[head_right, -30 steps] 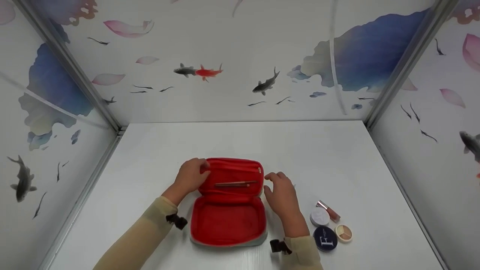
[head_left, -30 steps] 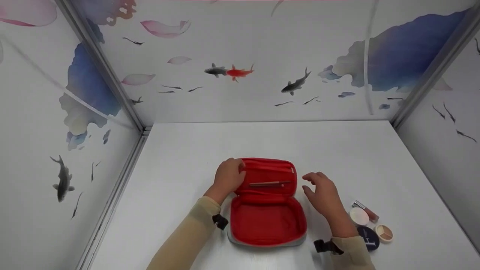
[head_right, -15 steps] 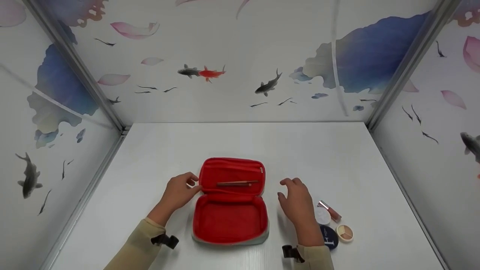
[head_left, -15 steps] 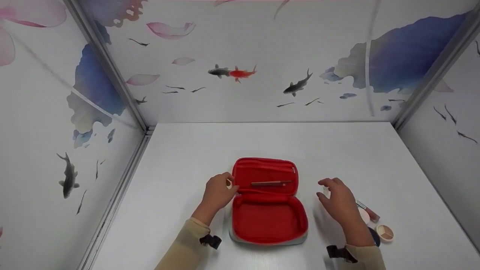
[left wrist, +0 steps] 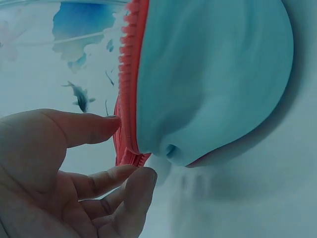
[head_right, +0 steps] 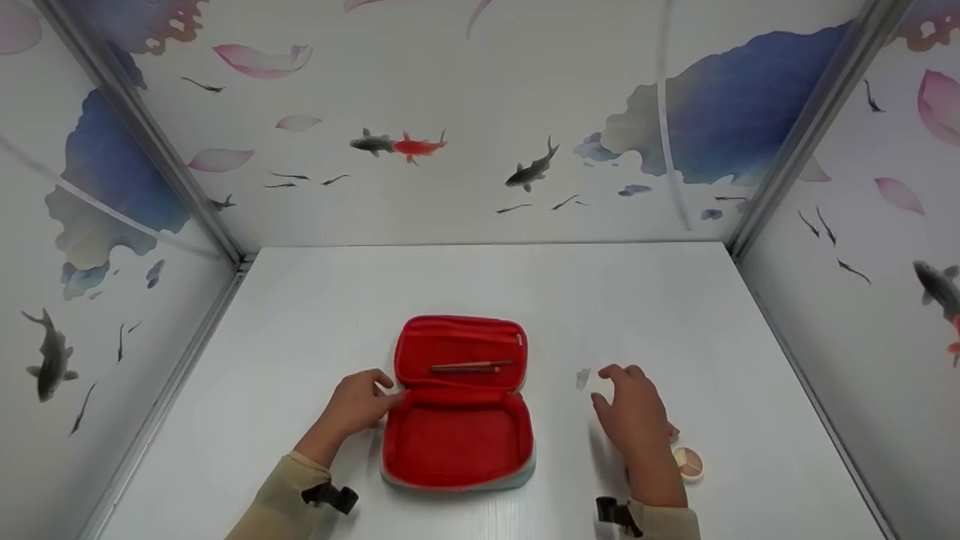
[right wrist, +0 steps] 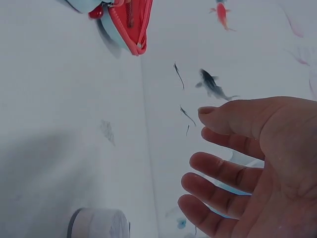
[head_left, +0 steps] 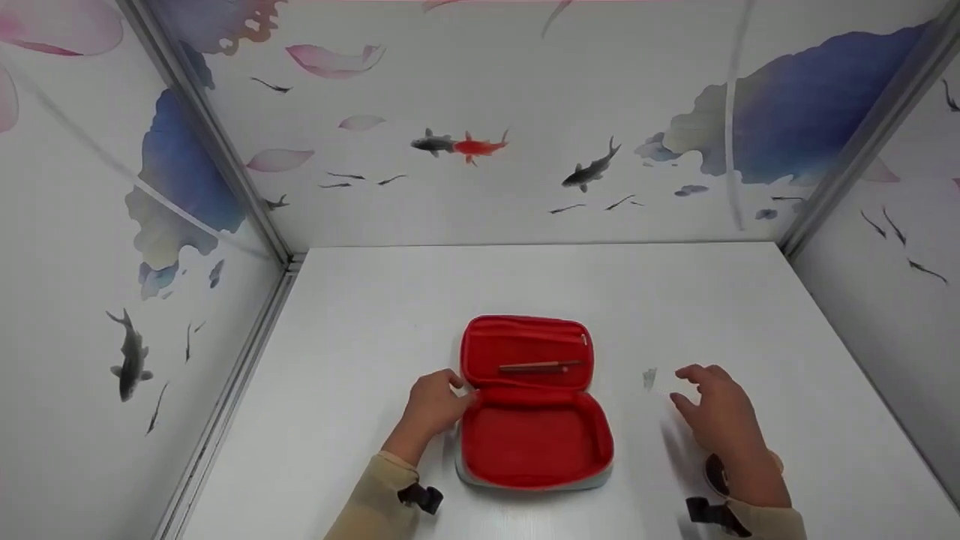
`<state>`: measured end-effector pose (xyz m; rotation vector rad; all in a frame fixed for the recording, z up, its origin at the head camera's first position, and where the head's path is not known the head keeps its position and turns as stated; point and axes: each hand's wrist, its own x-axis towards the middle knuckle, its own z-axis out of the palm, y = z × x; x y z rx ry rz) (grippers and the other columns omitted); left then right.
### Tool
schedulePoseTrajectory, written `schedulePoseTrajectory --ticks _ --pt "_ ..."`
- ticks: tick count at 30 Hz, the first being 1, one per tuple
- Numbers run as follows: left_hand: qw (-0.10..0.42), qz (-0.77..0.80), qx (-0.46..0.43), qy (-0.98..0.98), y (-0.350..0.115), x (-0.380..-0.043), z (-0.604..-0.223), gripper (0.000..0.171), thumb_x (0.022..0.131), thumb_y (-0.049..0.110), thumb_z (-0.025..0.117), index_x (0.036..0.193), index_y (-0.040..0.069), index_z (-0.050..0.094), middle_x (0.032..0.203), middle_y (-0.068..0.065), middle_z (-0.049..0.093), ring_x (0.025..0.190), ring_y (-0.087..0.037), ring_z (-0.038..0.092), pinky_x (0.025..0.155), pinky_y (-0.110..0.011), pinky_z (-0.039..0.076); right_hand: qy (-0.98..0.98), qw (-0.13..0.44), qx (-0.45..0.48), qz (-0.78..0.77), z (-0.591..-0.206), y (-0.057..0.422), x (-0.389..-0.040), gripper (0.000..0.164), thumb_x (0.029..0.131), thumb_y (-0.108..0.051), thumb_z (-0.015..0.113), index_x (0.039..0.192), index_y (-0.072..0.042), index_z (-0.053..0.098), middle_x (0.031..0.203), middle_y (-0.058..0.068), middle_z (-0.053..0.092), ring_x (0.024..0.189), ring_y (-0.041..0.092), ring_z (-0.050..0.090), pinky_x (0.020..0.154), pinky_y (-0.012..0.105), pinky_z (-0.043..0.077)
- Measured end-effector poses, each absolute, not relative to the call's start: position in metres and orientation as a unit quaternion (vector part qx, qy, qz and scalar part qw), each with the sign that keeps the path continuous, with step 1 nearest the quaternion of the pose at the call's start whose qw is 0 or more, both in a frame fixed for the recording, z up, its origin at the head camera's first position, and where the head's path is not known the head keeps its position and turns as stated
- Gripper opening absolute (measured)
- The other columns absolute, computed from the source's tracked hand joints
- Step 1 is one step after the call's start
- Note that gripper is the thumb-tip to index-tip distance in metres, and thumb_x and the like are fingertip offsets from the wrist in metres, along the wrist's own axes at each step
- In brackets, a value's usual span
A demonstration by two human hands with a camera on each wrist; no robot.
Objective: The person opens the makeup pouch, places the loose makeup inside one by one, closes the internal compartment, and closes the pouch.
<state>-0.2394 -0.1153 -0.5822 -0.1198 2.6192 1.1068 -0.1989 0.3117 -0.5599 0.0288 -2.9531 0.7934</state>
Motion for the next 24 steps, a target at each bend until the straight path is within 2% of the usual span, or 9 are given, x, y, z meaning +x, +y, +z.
schedulePoseTrajectory --ticks 9,16,19,24 --pt "0.169 0.398 -0.055 0.9 -0.115 -0.234 -0.592 0.035 0.093 0.025 0.079 0.118 0.004 0.066 0.089 -0.008 0.065 0.069 -0.018 0.066 0.061 -0.03 0.055 -0.969 0.004 -0.006 0.249 -0.564 0.338 -0.187 0.047 0.1 -0.027 0.072 0.135 0.003 0.063 0.126 0.03 0.063 0.11 0.047 0.067 0.089 0.062 0.054" --pt "0.156 0.412 -0.053 0.896 -0.114 -0.237 -0.598 0.027 0.094 0.02 0.077 0.114 0.004 0.067 0.088 -0.008 0.066 0.066 -0.018 0.066 0.059 -0.029 0.055 -0.973 -0.023 -0.013 0.228 -0.566 0.354 -0.18 0.046 0.101 -0.027 0.07 0.134 0.004 0.063 0.122 0.029 0.064 0.107 0.047 0.067 0.086 0.06 0.055" --pt "0.151 0.412 -0.056 0.897 -0.113 -0.239 -0.599 0.025 0.096 0.023 0.075 0.111 0.005 0.068 0.088 -0.008 0.066 0.067 -0.018 0.064 0.058 -0.028 0.053 -0.974 -0.04 -0.018 0.223 -0.567 0.359 -0.176 0.047 0.099 -0.03 0.072 0.133 0.002 0.064 0.117 0.026 0.065 0.104 0.044 0.068 0.084 0.058 0.056" --pt "0.144 0.419 -0.064 0.894 -0.112 -0.239 -0.6 0.025 0.097 0.027 0.075 0.109 0.006 0.069 0.088 -0.008 0.067 0.069 -0.018 0.064 0.058 -0.028 0.052 -0.973 -0.079 -0.018 0.215 -0.569 0.366 -0.17 0.05 0.093 -0.037 0.078 0.127 -0.001 0.067 0.104 0.016 0.065 0.088 0.028 0.061 0.073 0.046 0.052"
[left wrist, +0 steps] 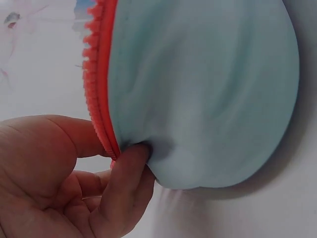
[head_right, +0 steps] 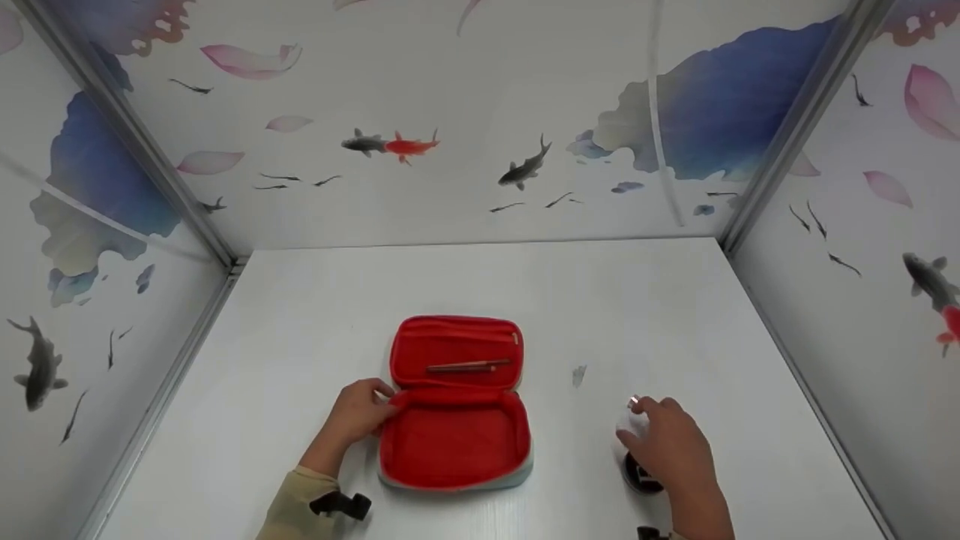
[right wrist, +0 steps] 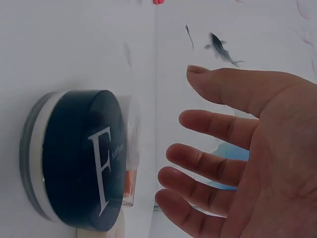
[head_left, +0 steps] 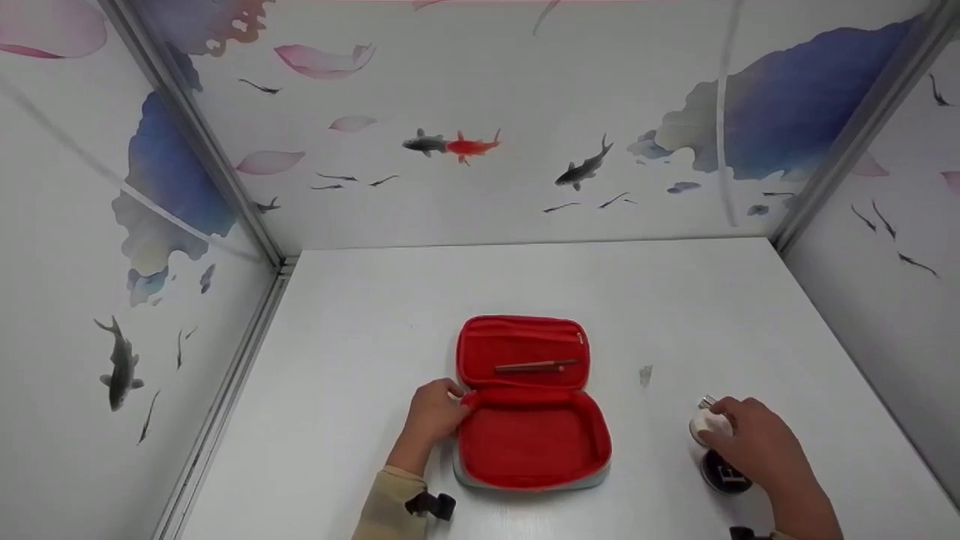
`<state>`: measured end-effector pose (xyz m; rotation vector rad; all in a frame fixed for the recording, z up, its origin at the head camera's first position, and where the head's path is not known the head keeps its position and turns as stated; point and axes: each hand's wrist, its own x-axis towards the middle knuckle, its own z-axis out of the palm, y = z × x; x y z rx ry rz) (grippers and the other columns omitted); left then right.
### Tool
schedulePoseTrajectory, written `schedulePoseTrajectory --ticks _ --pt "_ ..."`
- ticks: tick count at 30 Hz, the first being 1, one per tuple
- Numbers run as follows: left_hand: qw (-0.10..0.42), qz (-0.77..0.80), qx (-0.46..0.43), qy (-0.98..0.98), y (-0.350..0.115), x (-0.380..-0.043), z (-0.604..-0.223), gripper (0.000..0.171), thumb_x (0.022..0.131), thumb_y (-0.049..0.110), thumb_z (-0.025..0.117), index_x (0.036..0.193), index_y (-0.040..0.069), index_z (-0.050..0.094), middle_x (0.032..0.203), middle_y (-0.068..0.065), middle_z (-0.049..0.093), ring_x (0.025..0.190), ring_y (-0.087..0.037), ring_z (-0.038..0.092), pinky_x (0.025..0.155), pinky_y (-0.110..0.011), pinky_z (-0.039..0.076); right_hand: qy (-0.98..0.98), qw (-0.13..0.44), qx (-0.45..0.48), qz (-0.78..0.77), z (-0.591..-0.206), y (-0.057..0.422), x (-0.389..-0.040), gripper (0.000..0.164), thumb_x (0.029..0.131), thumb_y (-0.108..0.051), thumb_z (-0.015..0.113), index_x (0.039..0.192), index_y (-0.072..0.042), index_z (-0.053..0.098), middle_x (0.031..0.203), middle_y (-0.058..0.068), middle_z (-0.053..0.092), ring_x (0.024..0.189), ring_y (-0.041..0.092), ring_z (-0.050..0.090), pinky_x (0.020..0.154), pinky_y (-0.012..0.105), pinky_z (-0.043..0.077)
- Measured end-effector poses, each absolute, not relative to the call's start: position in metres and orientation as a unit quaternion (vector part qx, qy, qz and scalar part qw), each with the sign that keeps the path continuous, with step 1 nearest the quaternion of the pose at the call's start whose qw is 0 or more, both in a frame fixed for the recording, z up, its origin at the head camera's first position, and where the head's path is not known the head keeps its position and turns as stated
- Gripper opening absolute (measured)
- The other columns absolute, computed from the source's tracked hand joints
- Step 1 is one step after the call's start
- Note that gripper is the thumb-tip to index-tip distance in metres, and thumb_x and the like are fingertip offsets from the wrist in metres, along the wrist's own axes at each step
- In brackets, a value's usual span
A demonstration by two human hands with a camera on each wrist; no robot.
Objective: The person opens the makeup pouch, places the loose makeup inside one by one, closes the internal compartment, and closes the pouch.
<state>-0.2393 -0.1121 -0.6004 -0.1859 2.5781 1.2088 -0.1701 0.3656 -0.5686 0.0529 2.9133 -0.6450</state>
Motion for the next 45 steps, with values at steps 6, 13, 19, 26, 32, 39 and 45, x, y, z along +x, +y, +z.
schedulePoseTrajectory --ticks 6,13,19,26,32,39,45 --pt "0.141 0.425 -0.073 0.891 -0.111 -0.238 -0.599 0.025 0.099 0.029 0.074 0.109 0.006 0.069 0.09 -0.008 0.067 0.071 -0.018 0.064 0.059 -0.028 0.052 0.974 0.109 0.019 -0.196 -0.57 0.37 -0.166 0.048 0.089 -0.039 0.083 0.117 -0.003 0.067 0.105 0.017 0.065 0.088 0.026 0.06 0.077 0.052 0.054" --pt "0.15 0.428 -0.074 0.888 -0.109 -0.236 -0.6 0.024 0.1 0.029 0.073 0.109 0.007 0.069 0.087 -0.007 0.067 0.072 -0.019 0.064 0.059 -0.029 0.051 0.969 0.148 0.025 -0.194 -0.574 0.372 -0.164 0.044 0.084 -0.034 0.089 0.114 -0.009 0.067 0.107 0.016 0.066 0.093 0.028 0.062 0.078 0.052 0.055" --pt "0.144 0.425 -0.07 0.891 -0.109 -0.237 -0.601 0.023 0.1 0.028 0.073 0.107 0.007 0.069 0.086 -0.007 0.067 0.071 -0.018 0.063 0.059 -0.028 0.051 0.967 0.157 0.026 -0.198 -0.575 0.369 -0.163 0.046 0.081 -0.03 0.091 0.113 -0.008 0.066 0.107 0.017 0.066 0.094 0.03 0.063 0.081 0.055 0.056" --pt "0.117 0.425 -0.05 0.896 -0.108 -0.238 -0.607 0.023 0.098 0.028 0.074 0.105 0.006 0.071 0.085 -0.006 0.067 0.069 -0.017 0.062 0.059 -0.028 0.049 0.964 0.169 0.034 -0.204 -0.579 0.368 -0.161 0.048 0.077 -0.024 0.094 0.112 -0.006 0.067 0.108 0.018 0.069 0.097 0.031 0.063 0.086 0.059 0.057" --pt "0.103 0.439 -0.037 0.892 -0.106 -0.24 -0.61 0.021 0.097 0.027 0.076 0.1 0.007 0.071 0.08 -0.005 0.069 0.065 -0.016 0.061 0.057 -0.028 0.048 0.968 0.165 0.02 -0.188 -0.584 0.363 -0.161 0.05 0.068 -0.024 0.099 0.105 -0.01 0.068 0.143 0.037 0.057 0.112 0.045 0.064 0.09 0.062 0.057" --pt "0.113 0.45 -0.043 0.885 -0.103 -0.242 -0.61 0.018 0.097 0.026 0.075 0.099 0.008 0.071 0.083 -0.005 0.069 0.068 -0.016 0.061 0.058 -0.028 0.048 0.966 0.173 0.026 -0.192 -0.584 0.357 -0.16 0.051 0.066 -0.02 0.1 0.103 -0.012 0.067 0.158 0.039 0.04 0.115 0.047 0.061 0.09 0.062 0.057" --pt "0.106 0.457 -0.053 0.882 -0.1 -0.242 -0.608 0.019 0.098 0.029 0.074 0.099 0.01 0.072 0.08 -0.004 0.067 0.066 -0.016 0.059 0.056 -0.028 0.047 0.966 0.172 0.025 -0.191 -0.581 0.356 -0.157 0.049 0.066 -0.015 0.099 0.104 -0.012 0.068 0.158 0.041 0.038 0.113 0.046 0.061 0.086 0.06 0.057"
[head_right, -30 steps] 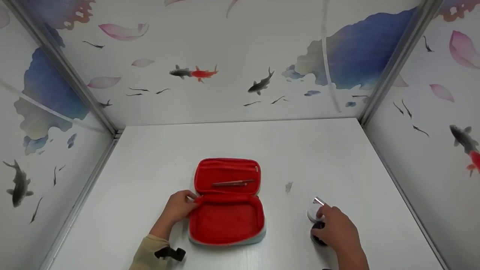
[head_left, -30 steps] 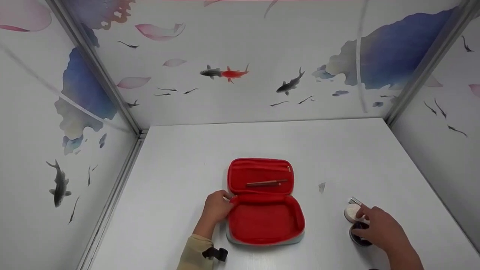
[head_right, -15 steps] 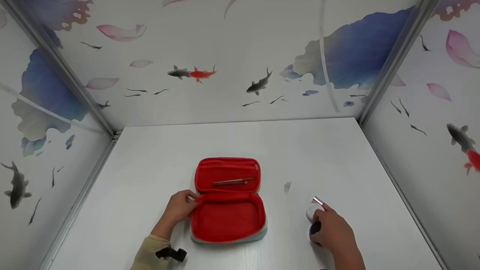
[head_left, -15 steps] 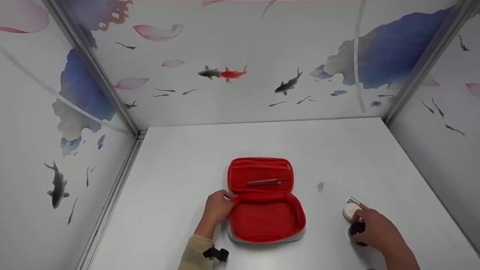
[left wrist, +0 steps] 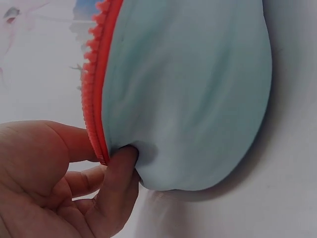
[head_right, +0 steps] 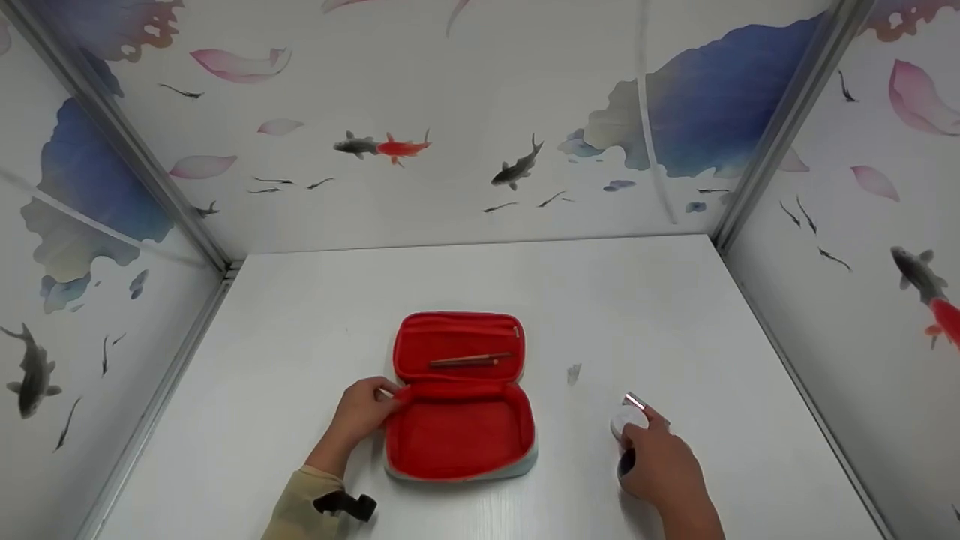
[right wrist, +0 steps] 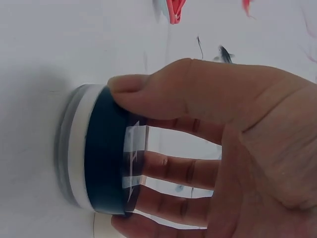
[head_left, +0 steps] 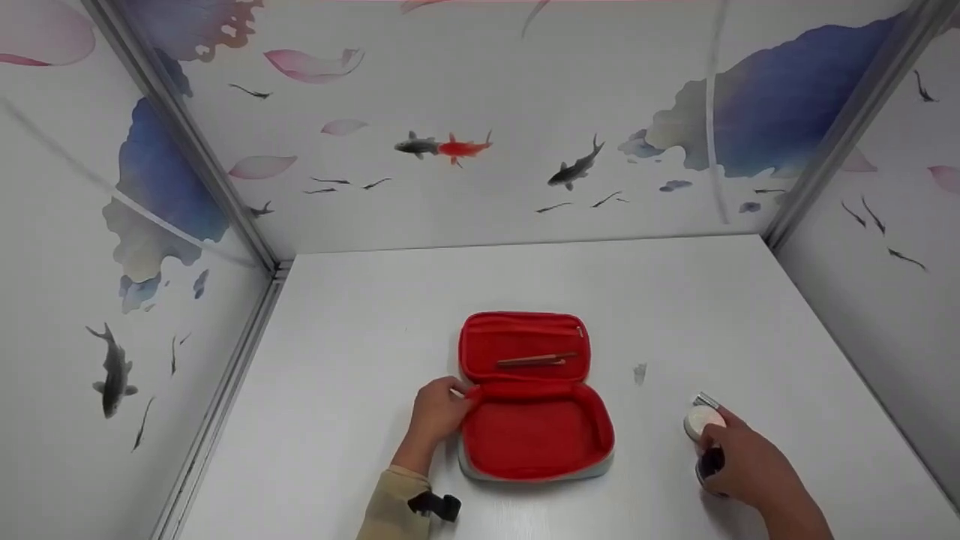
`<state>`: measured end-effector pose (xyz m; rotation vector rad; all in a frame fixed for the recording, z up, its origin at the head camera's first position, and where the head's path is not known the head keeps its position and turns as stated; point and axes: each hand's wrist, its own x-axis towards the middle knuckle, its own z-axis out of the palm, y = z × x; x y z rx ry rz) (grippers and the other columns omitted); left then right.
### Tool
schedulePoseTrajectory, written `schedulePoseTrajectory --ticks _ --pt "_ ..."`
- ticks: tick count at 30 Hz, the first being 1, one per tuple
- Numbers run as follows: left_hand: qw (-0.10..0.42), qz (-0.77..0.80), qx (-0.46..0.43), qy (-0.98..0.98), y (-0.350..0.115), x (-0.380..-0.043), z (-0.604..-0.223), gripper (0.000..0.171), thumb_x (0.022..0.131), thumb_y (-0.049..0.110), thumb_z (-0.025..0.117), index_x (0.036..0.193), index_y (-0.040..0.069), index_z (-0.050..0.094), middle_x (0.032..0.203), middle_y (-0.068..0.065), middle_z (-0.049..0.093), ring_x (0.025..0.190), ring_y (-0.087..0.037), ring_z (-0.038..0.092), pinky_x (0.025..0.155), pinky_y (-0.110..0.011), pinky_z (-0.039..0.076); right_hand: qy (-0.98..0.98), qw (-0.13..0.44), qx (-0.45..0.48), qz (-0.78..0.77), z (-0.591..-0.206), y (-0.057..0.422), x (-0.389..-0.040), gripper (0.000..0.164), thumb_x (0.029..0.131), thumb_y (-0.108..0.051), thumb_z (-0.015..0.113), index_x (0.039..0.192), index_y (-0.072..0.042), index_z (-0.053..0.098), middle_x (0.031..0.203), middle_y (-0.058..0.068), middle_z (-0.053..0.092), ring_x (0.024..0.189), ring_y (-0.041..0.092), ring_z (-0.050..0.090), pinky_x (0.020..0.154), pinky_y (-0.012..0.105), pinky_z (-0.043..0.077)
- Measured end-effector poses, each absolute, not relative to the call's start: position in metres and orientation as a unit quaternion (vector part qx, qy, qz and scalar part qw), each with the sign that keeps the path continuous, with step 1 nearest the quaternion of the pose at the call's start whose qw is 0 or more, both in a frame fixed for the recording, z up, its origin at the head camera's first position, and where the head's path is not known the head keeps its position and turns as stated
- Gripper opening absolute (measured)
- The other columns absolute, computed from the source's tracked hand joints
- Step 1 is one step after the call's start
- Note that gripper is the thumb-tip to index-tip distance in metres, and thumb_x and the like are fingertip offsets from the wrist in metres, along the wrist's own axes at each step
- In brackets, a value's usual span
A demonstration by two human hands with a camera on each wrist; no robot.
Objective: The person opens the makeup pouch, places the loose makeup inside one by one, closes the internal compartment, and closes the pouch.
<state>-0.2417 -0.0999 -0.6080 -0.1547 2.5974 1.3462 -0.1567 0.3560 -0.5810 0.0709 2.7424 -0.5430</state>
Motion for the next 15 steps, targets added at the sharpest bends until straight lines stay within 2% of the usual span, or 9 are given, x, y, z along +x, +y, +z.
schedulePoseTrajectory --ticks 6,10,11,15 --pt "0.078 0.472 -0.049 0.877 -0.098 -0.238 -0.608 0.017 0.096 0.025 0.077 0.099 0.009 0.075 0.077 -0.003 0.066 0.064 -0.014 0.058 0.056 -0.027 0.047 0.969 0.164 0.021 -0.183 -0.574 0.354 -0.153 0.045 0.069 -0.014 0.096 0.105 -0.012 0.068 0.156 0.039 0.044 0.111 0.043 0.063 0.08 0.053 0.057" --pt "0.063 0.475 -0.049 0.876 -0.098 -0.239 -0.609 0.013 0.094 0.022 0.077 0.097 0.009 0.076 0.077 -0.003 0.065 0.063 -0.014 0.057 0.055 -0.027 0.046 0.973 0.147 0.007 -0.175 -0.567 0.349 -0.152 0.042 0.07 -0.012 0.094 0.103 -0.014 0.068 0.152 0.039 0.049 0.114 0.046 0.064 0.082 0.055 0.057" --pt "0.061 0.476 -0.05 0.876 -0.098 -0.239 -0.61 0.012 0.093 0.02 0.077 0.097 0.009 0.076 0.077 -0.003 0.065 0.063 -0.014 0.057 0.055 -0.027 0.046 0.974 0.143 0.002 -0.173 -0.566 0.347 -0.152 0.042 0.071 -0.013 0.094 0.103 -0.015 0.068 0.149 0.038 0.052 0.117 0.048 0.063 0.083 0.056 0.058" --pt "0.059 0.474 -0.065 0.876 -0.098 -0.24 -0.613 0.01 0.091 0.016 0.075 0.099 0.01 0.077 0.08 -0.003 0.066 0.066 -0.015 0.058 0.056 -0.027 0.046 0.977 0.124 -0.006 -0.175 -0.558 0.336 -0.153 0.041 0.071 -0.013 0.093 0.105 -0.015 0.069 0.123 0.026 0.068 0.105 0.04 0.067 0.084 0.056 0.058"
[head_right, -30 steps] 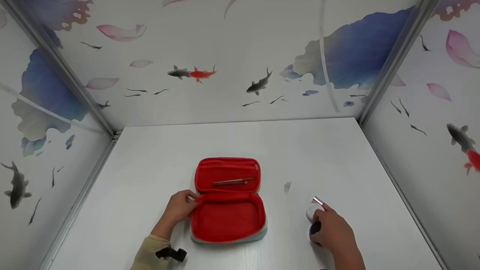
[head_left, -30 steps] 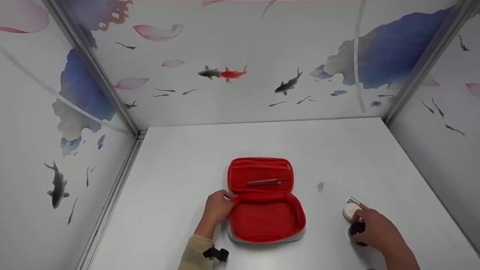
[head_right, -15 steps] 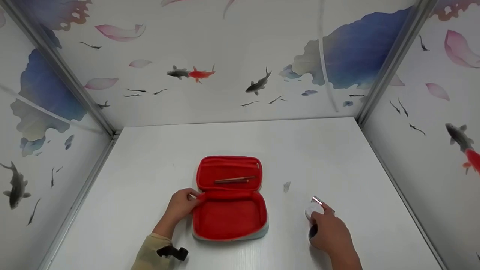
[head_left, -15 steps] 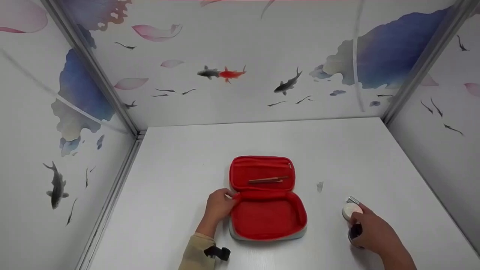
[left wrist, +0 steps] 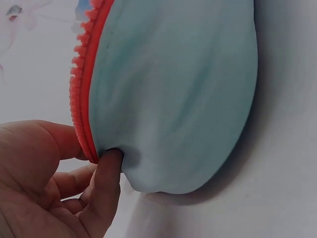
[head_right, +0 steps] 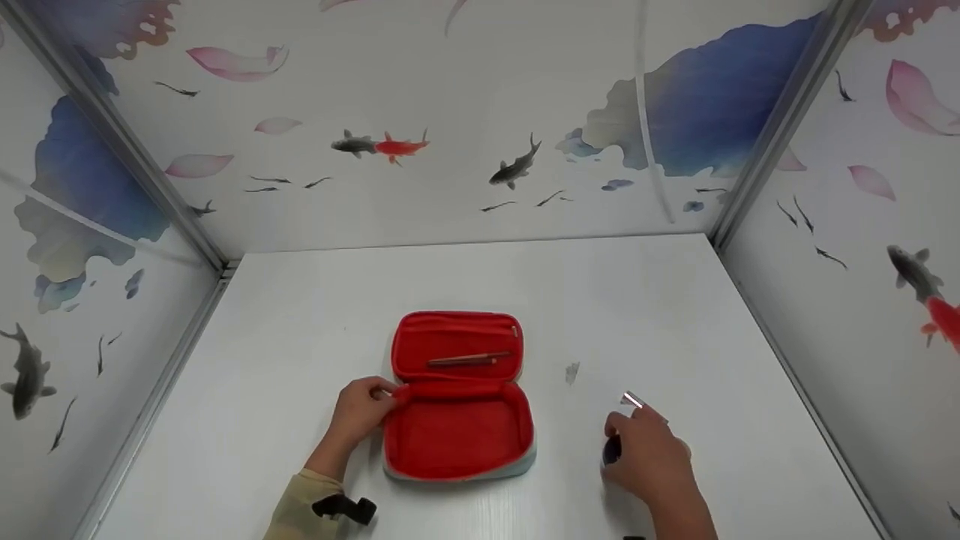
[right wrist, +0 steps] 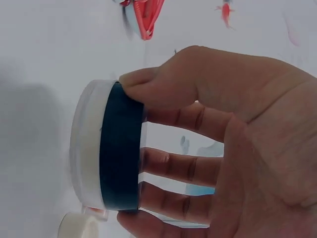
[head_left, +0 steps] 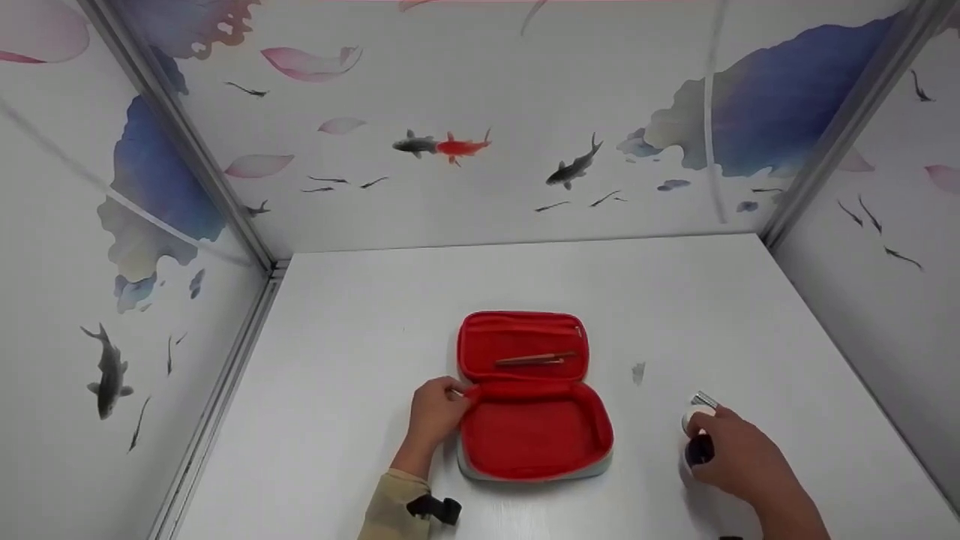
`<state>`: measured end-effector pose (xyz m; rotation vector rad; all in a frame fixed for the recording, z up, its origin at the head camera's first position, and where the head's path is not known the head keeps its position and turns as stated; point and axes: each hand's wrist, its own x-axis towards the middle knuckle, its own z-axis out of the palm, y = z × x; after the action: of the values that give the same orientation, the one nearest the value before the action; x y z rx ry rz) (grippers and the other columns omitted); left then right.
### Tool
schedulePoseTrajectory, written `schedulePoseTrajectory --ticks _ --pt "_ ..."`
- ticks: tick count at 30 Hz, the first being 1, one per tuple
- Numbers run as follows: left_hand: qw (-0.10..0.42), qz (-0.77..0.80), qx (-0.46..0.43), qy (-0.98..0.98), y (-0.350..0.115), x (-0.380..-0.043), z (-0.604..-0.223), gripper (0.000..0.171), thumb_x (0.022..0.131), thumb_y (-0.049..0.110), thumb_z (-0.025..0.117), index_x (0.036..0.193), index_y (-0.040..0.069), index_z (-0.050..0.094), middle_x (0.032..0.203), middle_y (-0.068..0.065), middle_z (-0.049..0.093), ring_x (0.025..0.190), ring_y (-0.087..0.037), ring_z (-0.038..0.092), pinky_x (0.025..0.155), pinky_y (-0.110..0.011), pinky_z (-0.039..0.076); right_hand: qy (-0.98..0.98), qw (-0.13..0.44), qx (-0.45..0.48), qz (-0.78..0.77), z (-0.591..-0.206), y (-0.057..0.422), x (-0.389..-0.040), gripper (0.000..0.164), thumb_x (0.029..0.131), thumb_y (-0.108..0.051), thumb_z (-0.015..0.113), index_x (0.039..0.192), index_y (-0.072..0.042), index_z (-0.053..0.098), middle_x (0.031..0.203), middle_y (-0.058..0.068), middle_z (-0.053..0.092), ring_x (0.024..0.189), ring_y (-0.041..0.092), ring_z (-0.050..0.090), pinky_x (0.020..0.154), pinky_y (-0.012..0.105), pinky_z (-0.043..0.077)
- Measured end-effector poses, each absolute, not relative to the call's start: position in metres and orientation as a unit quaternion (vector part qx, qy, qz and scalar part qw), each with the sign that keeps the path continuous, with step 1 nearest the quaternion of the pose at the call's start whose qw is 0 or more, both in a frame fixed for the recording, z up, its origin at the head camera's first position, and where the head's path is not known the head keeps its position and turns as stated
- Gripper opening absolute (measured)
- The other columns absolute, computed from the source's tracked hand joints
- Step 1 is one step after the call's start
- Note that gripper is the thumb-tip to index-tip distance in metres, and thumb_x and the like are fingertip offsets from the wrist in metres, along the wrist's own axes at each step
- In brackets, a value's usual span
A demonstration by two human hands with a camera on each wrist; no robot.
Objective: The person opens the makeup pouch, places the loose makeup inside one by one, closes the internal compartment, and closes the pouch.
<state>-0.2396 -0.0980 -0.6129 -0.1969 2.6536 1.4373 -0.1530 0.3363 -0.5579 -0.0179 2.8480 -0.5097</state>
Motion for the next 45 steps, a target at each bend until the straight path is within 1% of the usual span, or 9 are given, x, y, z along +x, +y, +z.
schedulePoseTrajectory --ticks 4,12,15,21,25,28,31,39,45 --pt "0.058 0.474 -0.084 0.874 -0.098 -0.239 -0.614 0.011 0.09 0.014 0.073 0.099 0.01 0.078 0.08 -0.004 0.066 0.068 -0.016 0.058 0.058 -0.027 0.046 0.976 0.113 -0.013 -0.186 -0.549 0.319 -0.159 0.043 0.071 -0.011 0.092 0.108 -0.013 0.072 0.105 0.009 0.066 0.093 0.026 0.064 0.081 0.051 0.058" --pt "0.071 0.485 -0.1 0.866 -0.095 -0.238 -0.613 0.014 0.091 0.014 0.069 0.102 0.01 0.077 0.081 -0.005 0.065 0.07 -0.017 0.058 0.058 -0.028 0.046 0.98 0.096 -0.032 -0.172 -0.53 0.286 -0.171 0.042 0.072 -0.013 0.09 0.11 -0.018 0.073 0.101 0.006 0.064 0.091 0.025 0.063 0.068 0.053 0.057" --pt "0.072 0.487 -0.102 0.864 -0.095 -0.238 -0.615 0.015 0.091 0.014 0.068 0.103 0.01 0.077 0.082 -0.005 0.065 0.07 -0.017 0.058 0.058 -0.027 0.046 0.981 0.099 -0.037 -0.165 -0.522 0.277 -0.175 0.044 0.073 -0.015 0.09 0.112 -0.019 0.073 0.104 0.007 0.064 0.092 0.025 0.063 0.065 0.059 0.057" --pt "0.071 0.492 -0.107 0.861 -0.096 -0.237 -0.619 0.015 0.091 0.016 0.07 0.103 0.01 0.077 0.082 -0.005 0.065 0.069 -0.017 0.058 0.058 -0.027 0.046 0.98 0.096 -0.051 -0.169 -0.506 0.262 -0.182 0.042 0.076 -0.014 0.088 0.115 -0.02 0.072 0.108 0.007 0.064 0.098 0.026 0.061 0.065 0.062 0.058" --pt "0.076 0.496 -0.111 0.858 -0.097 -0.237 -0.619 0.013 0.092 0.018 0.073 0.101 0.01 0.077 0.081 -0.005 0.065 0.069 -0.016 0.058 0.057 -0.026 0.045 0.979 0.079 -0.075 -0.174 -0.498 0.253 -0.184 0.041 0.076 -0.012 0.086 0.113 -0.02 0.071 0.108 0.007 0.063 0.099 0.027 0.06 0.07 0.063 0.058" --pt "0.088 0.504 -0.111 0.852 -0.097 -0.238 -0.619 0.013 0.092 0.02 0.075 0.1 0.009 0.076 0.081 -0.005 0.065 0.067 -0.015 0.058 0.056 -0.026 0.046 0.976 0.05 -0.102 -0.185 -0.497 0.246 -0.185 0.039 0.075 -0.01 0.085 0.11 -0.019 0.071 0.105 0.007 0.063 0.095 0.026 0.06 0.079 0.054 0.059" --pt "0.093 0.508 -0.102 0.85 -0.096 -0.238 -0.619 0.014 0.091 0.02 0.078 0.099 0.009 0.074 0.082 -0.005 0.067 0.066 -0.015 0.059 0.056 -0.026 0.048 0.974 0.029 -0.116 -0.193 -0.498 0.239 -0.187 0.036 0.076 -0.01 0.086 0.108 -0.018 0.071 0.103 0.007 0.063 0.093 0.025 0.06 0.08 0.05 0.061" --pt "0.115 0.504 -0.087 0.851 -0.096 -0.24 -0.617 0.024 0.079 0.011 0.085 0.098 0.006 0.069 0.086 -0.006 0.067 0.071 -0.015 0.059 0.061 -0.026 0.049 0.969 0.049 -0.112 -0.216 -0.504 0.211 -0.199 0.035 0.079 -0.011 0.087 0.111 -0.016 0.073 0.106 0.007 0.064 0.096 0.024 0.061 0.081 0.049 0.064" --pt "0.132 0.503 -0.114 0.846 -0.099 -0.241 -0.613 0.018 0.085 0.007 0.079 0.098 0.007 0.068 0.089 -0.008 0.068 0.075 -0.018 0.062 0.062 -0.027 0.052 0.96 0.049 -0.128 -0.246 -0.51 0.187 -0.211 0.031 0.08 -0.01 0.086 0.105 -0.018 0.07 0.109 0.006 0.064 0.099 0.024 0.062 0.08 0.048 0.064"
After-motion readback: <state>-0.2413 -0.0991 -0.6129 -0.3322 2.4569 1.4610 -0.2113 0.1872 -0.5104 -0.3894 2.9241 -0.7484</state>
